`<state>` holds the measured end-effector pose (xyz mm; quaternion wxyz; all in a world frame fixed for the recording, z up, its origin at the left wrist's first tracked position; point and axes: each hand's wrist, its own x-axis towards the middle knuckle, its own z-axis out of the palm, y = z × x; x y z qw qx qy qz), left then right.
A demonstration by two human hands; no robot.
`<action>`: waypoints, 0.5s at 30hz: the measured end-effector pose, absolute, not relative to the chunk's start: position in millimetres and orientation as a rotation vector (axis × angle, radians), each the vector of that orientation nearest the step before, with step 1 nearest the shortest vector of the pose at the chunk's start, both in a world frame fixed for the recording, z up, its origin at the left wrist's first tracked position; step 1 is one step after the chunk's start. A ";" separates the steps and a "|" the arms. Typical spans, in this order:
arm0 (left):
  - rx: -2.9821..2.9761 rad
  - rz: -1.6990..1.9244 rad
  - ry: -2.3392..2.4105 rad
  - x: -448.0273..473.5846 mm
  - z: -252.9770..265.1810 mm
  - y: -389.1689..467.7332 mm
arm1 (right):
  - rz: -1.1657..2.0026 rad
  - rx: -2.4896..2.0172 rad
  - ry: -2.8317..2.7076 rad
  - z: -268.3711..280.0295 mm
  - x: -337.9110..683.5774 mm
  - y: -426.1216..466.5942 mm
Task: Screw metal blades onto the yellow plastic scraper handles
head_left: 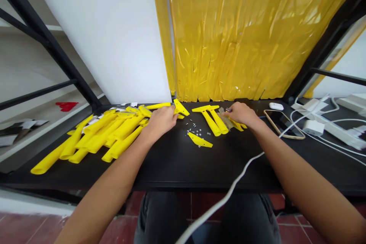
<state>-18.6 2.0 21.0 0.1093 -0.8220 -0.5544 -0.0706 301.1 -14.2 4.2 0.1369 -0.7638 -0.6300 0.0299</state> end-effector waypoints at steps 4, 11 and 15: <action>-2.423 -0.211 -1.641 -19.6 21.5 2.5 | -0.047 -2.033 -1.937 13.2 280.6 -28.8; -2.396 -0.250 -1.659 -22.6 22.0 4.3 | 0.181 -1.591 -2.569 9.6 226.3 -58.1; -2.397 -0.285 -1.682 -26.4 24.5 6.4 | 0.196 -1.671 -2.534 2.5 217.0 -58.9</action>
